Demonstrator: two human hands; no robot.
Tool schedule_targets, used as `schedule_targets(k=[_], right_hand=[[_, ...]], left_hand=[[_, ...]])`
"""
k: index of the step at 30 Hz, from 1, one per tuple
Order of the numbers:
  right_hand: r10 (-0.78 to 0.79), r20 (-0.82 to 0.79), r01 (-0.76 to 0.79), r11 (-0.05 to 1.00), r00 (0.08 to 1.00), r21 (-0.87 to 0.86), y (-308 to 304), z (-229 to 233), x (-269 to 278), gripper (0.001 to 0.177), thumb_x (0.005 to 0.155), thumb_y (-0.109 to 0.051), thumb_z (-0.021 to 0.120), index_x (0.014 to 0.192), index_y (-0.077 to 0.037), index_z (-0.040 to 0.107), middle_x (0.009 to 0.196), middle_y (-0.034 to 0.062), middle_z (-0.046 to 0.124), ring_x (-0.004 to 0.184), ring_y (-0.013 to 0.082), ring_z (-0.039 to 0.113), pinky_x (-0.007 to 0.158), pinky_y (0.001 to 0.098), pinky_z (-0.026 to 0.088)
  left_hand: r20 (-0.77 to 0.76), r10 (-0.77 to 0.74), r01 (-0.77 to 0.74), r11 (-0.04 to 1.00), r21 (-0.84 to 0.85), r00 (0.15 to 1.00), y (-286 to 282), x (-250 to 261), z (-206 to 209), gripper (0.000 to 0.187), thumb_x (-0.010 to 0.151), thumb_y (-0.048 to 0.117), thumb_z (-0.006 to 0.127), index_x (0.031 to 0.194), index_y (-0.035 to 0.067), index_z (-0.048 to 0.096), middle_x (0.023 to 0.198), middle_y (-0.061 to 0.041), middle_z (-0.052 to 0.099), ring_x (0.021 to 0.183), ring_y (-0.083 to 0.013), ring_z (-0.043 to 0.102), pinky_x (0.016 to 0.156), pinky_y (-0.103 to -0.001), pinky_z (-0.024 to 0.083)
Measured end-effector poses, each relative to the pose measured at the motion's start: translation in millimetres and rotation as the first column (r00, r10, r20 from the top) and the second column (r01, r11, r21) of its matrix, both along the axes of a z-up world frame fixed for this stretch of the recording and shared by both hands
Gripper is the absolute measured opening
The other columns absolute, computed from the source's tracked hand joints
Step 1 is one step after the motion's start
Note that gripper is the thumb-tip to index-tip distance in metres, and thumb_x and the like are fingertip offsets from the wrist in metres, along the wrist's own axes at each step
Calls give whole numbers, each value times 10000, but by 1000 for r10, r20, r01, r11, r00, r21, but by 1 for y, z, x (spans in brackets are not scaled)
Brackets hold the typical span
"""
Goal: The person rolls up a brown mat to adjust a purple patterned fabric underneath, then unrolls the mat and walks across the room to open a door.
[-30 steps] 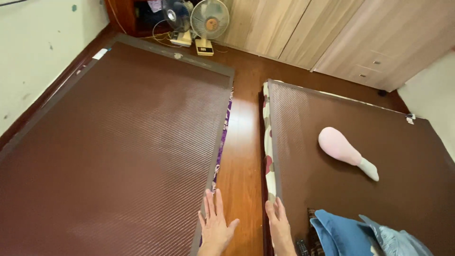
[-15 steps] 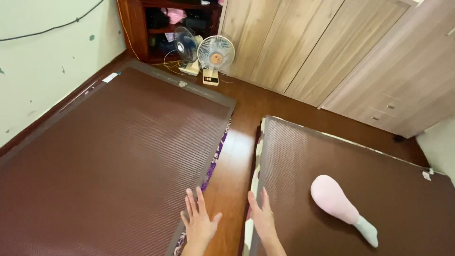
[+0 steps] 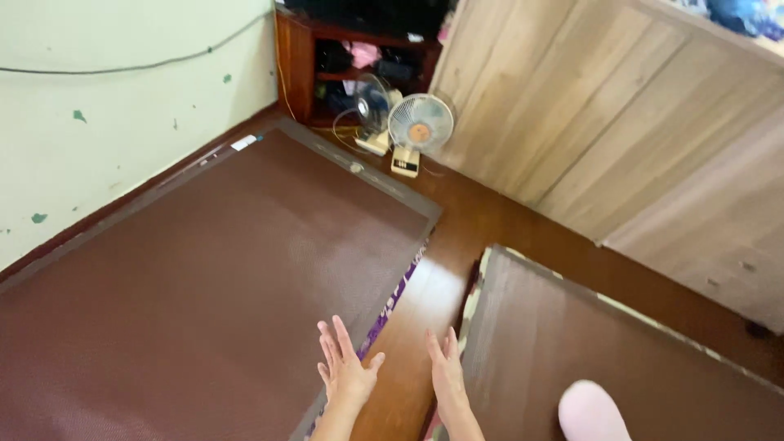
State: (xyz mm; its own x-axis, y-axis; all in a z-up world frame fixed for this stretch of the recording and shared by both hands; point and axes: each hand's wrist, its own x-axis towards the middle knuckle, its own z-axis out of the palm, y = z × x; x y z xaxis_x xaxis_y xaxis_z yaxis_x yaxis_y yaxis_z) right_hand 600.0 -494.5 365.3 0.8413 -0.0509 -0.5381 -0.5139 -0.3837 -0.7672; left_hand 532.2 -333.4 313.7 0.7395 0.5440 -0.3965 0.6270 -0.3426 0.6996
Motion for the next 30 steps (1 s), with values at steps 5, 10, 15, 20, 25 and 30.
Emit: schedule_targets(k=[5,10,15,20,25,30], right_hand=[[82,167,-91,995,983,46,18,-11,80,1029,851,-678,573,1652,-209,128,1708,108,250,1570,283,263,1260,487,216],[82,-30,-84,992,996,-92,63,26,141,1092,816,-702,543,1674,-288,11,1727,84,171,1573,316,212,1250,553,218],[107,34,-107,994,994,-7,75,-9,208,1115,818,-705,584,1654,-244,9,1735,72,118,1587,297,166,1249,558,193],[95,-66,-95,996,993,1,90,-28,256,1136,796,-704,597,1659,-275,-5,1746,48,58,1599,304,102,1242,604,185],[160,-118,-147,983,980,109,125,-55,298,1191,788,-764,561,1645,-261,-96,1751,40,1,1600,311,73,1236,648,137],[253,-247,-224,964,935,142,165,-101,334,1197,765,-730,588,1644,-278,-87,1745,44,33,1595,338,132,1219,688,157]], left_hand=[[10,192,-187,969,-163,981,19,78,-13,1266,850,494,753,1586,241,-246,1699,-96,-271,1594,-294,-87,1247,-612,155],[85,404,-366,886,-285,911,40,144,-43,1272,850,576,704,1590,162,-244,1677,-156,-268,1589,-346,-75,1238,-615,175],[14,591,-498,692,-523,807,72,188,-31,1302,834,628,682,1574,161,-282,1663,-126,-324,1579,-351,-116,1264,-576,145],[-138,732,-612,434,-661,667,87,211,-33,1328,808,637,700,1579,194,-287,1677,-64,-336,1595,-324,-136,1270,-595,137],[-279,831,-689,162,-706,482,107,219,-49,1358,785,587,748,1575,256,-307,1682,-18,-347,1602,-336,-110,1239,-684,172],[-351,897,-726,-51,-686,268,112,214,-95,1363,796,545,754,1558,292,-347,1682,4,-353,1598,-356,-99,1213,-745,134]])
